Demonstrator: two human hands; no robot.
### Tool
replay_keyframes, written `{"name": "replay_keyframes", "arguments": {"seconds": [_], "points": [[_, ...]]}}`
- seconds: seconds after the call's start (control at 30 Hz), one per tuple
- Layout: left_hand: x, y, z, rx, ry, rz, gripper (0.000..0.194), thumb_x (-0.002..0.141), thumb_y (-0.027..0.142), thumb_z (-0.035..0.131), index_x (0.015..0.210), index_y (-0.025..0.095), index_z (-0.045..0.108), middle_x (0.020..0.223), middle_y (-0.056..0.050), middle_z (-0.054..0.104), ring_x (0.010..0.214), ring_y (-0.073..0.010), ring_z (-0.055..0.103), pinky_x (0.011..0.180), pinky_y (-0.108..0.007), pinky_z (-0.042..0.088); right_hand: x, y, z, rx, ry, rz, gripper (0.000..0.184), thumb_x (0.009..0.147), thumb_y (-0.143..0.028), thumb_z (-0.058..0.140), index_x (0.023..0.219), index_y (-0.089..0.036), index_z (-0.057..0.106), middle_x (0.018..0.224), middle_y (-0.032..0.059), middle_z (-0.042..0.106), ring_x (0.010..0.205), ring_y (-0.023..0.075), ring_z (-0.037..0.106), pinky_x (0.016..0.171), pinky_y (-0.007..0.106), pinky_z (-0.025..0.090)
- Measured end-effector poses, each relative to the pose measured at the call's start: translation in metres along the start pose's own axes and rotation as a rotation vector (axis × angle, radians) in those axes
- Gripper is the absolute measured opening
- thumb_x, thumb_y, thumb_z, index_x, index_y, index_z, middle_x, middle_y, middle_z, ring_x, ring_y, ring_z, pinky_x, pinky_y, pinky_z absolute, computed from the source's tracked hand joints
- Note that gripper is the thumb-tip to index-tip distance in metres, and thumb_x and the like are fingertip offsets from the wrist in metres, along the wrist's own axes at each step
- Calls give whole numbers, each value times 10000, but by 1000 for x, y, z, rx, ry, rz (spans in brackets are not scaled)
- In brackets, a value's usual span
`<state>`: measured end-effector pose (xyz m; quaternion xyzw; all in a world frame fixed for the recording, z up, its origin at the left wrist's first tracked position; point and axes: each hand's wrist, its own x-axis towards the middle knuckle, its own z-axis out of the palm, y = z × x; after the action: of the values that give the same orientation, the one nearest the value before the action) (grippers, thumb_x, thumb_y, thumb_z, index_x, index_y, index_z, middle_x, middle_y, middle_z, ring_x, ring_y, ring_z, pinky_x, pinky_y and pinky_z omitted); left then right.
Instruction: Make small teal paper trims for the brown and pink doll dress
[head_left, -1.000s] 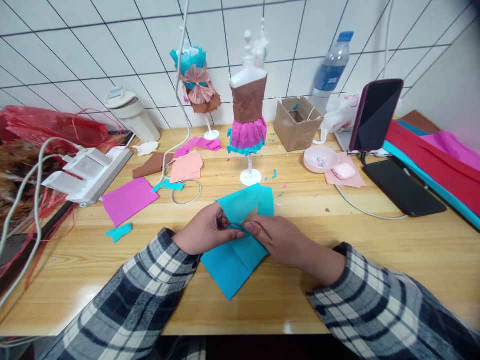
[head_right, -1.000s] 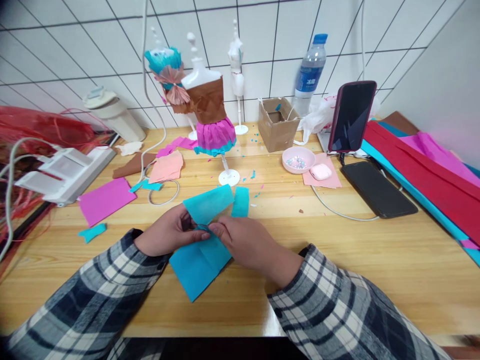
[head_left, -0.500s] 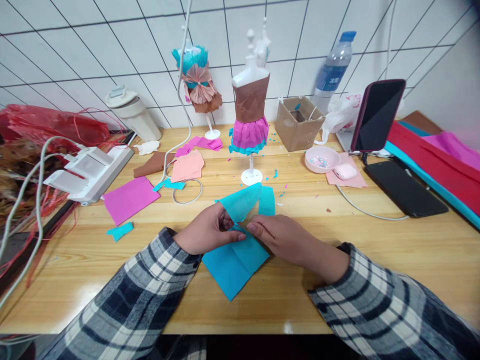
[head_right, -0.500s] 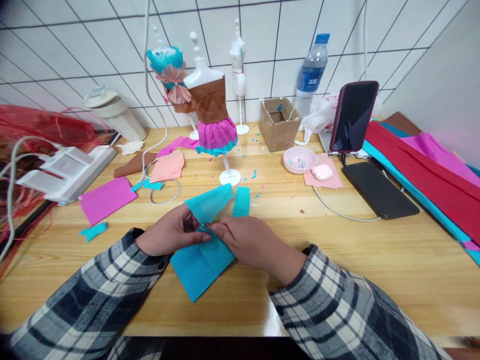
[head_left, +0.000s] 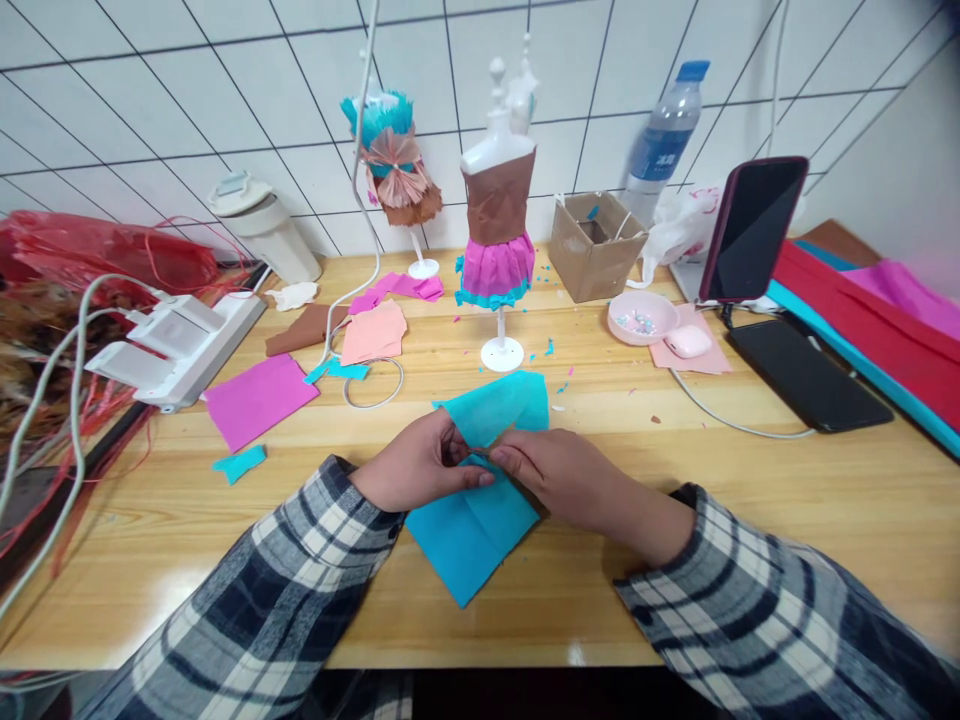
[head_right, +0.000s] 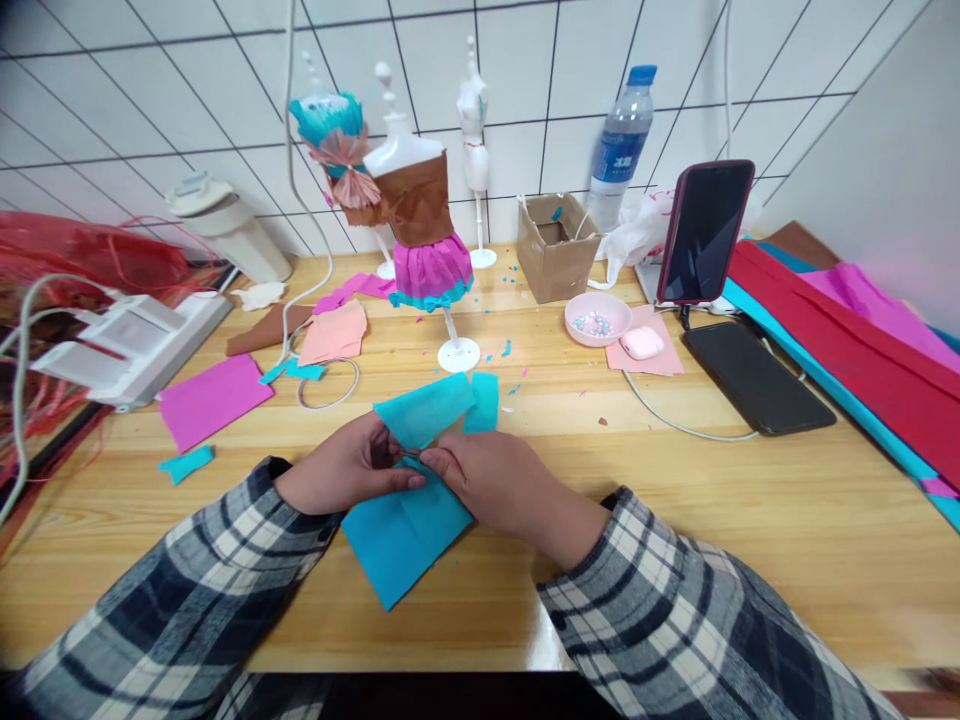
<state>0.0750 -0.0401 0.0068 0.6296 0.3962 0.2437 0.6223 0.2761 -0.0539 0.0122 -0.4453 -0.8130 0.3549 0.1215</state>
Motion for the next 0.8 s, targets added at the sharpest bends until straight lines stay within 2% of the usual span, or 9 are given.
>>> {"name": "replay_keyframes", "arguments": {"seconds": [0.13, 0.2, 0.27, 0.33, 0.43, 0.5, 0.57, 0.67, 0.8], "points": [[-2, 5, -6, 126, -67, 50, 378, 740, 197, 695, 1106, 172, 602, 970, -58, 691, 871, -194, 648, 785, -331, 523, -3, 4, -14, 64, 137, -45, 466, 971, -496, 280, 784, -186, 573, 692, 7, 606, 633, 129, 518, 576, 250, 319], [-5, 12, -9, 290, -174, 87, 230, 763, 197, 670, 993, 190, 673, 937, -47, 705, 876, -189, 646, 806, -320, 512, -4, 6, -21, 120, 254, -45, 408, 922, -549, 382, 868, -190, 567, 685, -6, 601, 589, 122, 506, 546, 241, 322], [-8, 20, -9, 431, -311, 131, 154, 754, 207, 687, 906, 204, 716, 943, -56, 709, 909, -196, 641, 835, -316, 503, -4, 9, -24, 97, 323, -19, 389, 850, -527, 535, 1076, -210, 548, 803, 2, 658, 631, 136, 558, 564, 238, 355], [-12, 27, -7, 532, -372, 167, 121, 710, 207, 730, 831, 213, 735, 1030, -67, 681, 965, -208, 626, 871, -321, 494, -2, 13, -22, -41, 300, 8, 428, 814, -417, 614, 1204, -263, 526, 946, 14, 694, 746, 173, 619, 630, 255, 388], [-17, 31, -11, 656, -360, 158, 150, 693, 118, 698, 782, 234, 733, 1116, -53, 626, 1038, -213, 591, 916, -325, 476, 3, 19, -18, -268, 184, 36, 237, 839, -327, 582, 1063, -283, 644, 947, 23, 716, 830, 210, 641, 663, 279, 381], [-18, 28, -22, 716, -315, 145, 212, 716, 65, 618, 790, 237, 719, 1140, -44, 607, 1059, -203, 577, 920, -315, 472, 6, 22, -18, -323, 164, 65, 172, 867, -337, 546, 936, -259, 682, 899, 31, 719, 823, 207, 640, 647, 278, 366], [-15, 21, -38, 787, -182, 146, 217, 743, 67, 551, 782, 220, 700, 1122, -49, 607, 1053, -200, 573, 901, -313, 474, 6, 22, -19, -307, 204, 95, 195, 890, -336, 511, 922, -249, 682, 895, 27, 719, 813, 192, 639, 638, 270, 358], [-10, 9, -67, 967, 88, 148, 226, 804, 135, 490, 886, 211, 686, 1117, -69, 619, 1053, -220, 567, 943, -379, 442, 4, 17, -20, -225, 282, 86, 224, 913, -317, 470, 990, -257, 671, 928, 13, 721, 816, 176, 642, 648, 260, 367], [-11, 7, -89, 1275, 361, 159, 245, 796, 193, 534, 997, 212, 672, 1125, -88, 630, 1111, -297, 537, 1022, -528, 334, 0, 9, -14, -140, 181, -46, 406, 869, -462, 533, 1240, -302, 577, 959, 17, 730, 812, 201, 661, 682, 278, 406]]}}
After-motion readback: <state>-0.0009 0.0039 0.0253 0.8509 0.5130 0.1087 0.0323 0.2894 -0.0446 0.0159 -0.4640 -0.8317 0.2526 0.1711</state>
